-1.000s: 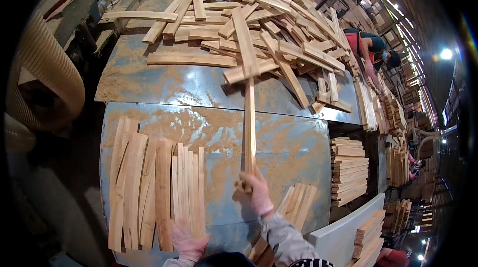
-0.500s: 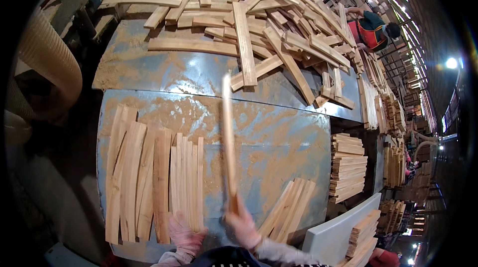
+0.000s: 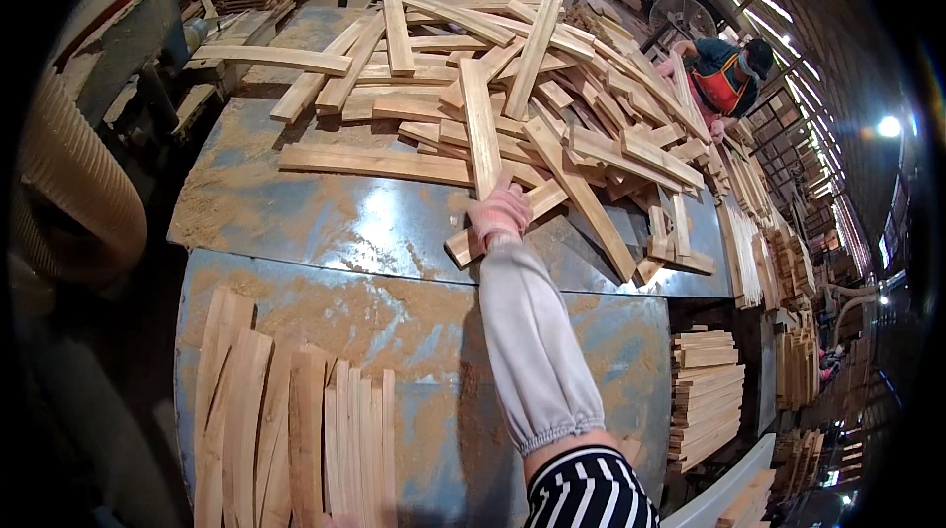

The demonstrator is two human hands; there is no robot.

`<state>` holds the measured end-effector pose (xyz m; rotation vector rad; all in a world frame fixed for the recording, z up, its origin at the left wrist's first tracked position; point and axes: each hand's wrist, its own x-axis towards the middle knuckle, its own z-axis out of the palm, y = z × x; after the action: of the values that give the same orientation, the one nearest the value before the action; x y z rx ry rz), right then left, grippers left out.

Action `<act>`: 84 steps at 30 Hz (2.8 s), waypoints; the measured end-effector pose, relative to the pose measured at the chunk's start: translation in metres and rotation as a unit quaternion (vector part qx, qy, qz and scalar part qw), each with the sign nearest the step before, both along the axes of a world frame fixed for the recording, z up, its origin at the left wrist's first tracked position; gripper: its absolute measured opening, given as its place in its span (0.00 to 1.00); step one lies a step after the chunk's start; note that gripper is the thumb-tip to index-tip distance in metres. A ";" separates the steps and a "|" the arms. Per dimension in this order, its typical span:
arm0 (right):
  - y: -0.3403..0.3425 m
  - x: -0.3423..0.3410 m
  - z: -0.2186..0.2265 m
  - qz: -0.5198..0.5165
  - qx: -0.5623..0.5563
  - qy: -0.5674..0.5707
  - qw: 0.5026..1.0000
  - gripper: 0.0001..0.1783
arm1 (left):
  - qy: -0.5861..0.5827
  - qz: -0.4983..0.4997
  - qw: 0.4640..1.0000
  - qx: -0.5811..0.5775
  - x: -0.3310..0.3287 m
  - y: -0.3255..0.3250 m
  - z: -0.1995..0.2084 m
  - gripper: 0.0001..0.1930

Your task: The person sorts and stacks small wooden planks on a metal table in a workshop. They pick up planks from a disorganized pile, align them, and place them into neat stacks. The person occasionally moves stacks to different locations on the table to organize the workspace.

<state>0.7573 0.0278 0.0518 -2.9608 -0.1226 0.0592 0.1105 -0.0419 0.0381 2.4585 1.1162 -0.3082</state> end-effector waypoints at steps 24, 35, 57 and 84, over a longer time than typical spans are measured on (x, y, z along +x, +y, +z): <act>-0.163 -0.011 0.024 -0.015 0.083 0.020 0.996 0.39 | 0.008 0.012 1.000 0.024 0.000 0.000 -0.013 0.66; -0.012 -0.010 -0.001 -0.327 0.391 0.103 0.854 0.72 | 0.025 0.006 1.000 -0.007 -0.022 -0.012 -0.001 0.66; -0.246 -0.600 -0.008 0.255 0.099 0.246 0.930 0.30 | -0.066 0.009 0.996 -0.064 -0.025 0.002 0.016 0.67; -0.043 0.135 0.020 0.388 -0.055 -0.148 0.908 0.35 | 0.006 0.093 0.991 0.091 0.025 0.021 -0.001 0.38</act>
<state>0.8919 -0.0149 0.0721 -2.7923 -1.3585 -0.2881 0.1352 -0.0213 0.0376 2.4848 1.4237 -0.1701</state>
